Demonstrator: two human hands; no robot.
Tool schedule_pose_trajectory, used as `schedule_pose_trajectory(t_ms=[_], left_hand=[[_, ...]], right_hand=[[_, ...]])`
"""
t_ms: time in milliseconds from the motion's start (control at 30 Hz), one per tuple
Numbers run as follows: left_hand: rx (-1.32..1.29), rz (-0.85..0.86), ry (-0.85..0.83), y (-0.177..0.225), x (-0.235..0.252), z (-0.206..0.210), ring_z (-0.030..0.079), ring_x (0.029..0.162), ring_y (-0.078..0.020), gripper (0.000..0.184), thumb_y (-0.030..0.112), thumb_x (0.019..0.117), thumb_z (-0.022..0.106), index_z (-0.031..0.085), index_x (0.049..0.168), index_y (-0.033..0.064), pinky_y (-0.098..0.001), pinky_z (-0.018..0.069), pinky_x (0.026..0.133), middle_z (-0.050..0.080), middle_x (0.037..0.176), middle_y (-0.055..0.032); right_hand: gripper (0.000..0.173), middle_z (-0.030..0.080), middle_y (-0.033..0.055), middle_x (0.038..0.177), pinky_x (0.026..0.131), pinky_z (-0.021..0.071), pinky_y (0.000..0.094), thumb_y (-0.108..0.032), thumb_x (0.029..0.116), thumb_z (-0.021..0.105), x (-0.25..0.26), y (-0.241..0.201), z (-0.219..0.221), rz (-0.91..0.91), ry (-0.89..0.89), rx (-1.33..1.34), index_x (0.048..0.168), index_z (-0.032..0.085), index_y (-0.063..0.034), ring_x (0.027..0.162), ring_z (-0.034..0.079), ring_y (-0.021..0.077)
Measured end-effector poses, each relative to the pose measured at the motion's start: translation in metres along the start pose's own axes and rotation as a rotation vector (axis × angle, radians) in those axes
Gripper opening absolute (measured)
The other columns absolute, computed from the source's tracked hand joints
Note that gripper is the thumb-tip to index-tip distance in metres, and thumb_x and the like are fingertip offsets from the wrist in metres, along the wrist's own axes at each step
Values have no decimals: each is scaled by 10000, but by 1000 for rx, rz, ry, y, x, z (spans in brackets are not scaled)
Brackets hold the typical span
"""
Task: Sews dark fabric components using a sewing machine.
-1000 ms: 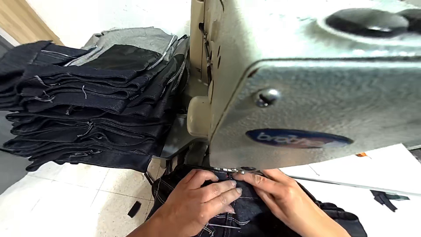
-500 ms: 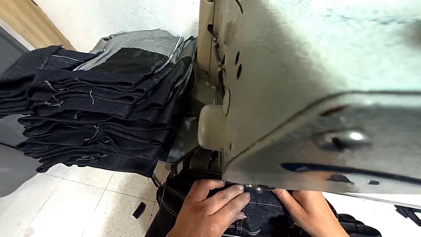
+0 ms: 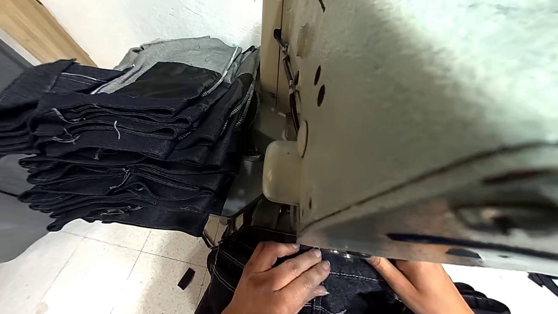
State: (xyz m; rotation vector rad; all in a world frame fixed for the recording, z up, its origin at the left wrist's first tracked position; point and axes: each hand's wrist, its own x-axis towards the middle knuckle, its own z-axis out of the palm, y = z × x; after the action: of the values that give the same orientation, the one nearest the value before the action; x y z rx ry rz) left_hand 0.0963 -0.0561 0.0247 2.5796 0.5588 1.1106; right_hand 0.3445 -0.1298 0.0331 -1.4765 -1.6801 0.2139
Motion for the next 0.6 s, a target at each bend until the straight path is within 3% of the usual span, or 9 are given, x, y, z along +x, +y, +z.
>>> schedule_pose_trajectory(t_ms=[133, 300, 500, 600], left_hand=[[-43, 15, -19, -3, 5, -6, 617, 1155, -114, 211, 320, 1005, 641, 783, 1112, 206, -228, 436, 985, 752, 1175, 68], [-214, 9, -45, -15, 11, -20, 650, 1135, -119, 217, 297, 1008, 640, 780, 1049, 136, -217, 465, 1016, 768, 1095, 1], [-284, -92, -64, -32, 16, -45, 684, 1082, -86, 271, 289, 1038, 592, 771, 970, 98, -217, 509, 1000, 774, 999, -9], [-282, -137, -74, -37, 21, -46, 691, 1048, -64, 246, 268, 1028, 605, 777, 967, 103, -211, 514, 983, 777, 980, 6]], right_hand=[[373, 735, 22, 880, 911, 467, 152, -403, 1044, 554, 3, -5, -2, 5, 1, 5, 934, 717, -86, 947, 639, -52], [415, 722, 51, 842, 854, 473, 140, -441, 1045, 530, 3, 0, -2, -36, 0, -70, 912, 705, -90, 910, 643, -20], [417, 713, -38, 842, 815, 497, 139, -482, 1040, 519, 4, 7, 0, -29, 30, -76, 880, 722, -155, 883, 635, -61], [403, 681, -86, 784, 737, 489, 172, -489, 1039, 503, 3, 8, 1, -2, 37, -88, 865, 696, -181, 796, 620, -55]])
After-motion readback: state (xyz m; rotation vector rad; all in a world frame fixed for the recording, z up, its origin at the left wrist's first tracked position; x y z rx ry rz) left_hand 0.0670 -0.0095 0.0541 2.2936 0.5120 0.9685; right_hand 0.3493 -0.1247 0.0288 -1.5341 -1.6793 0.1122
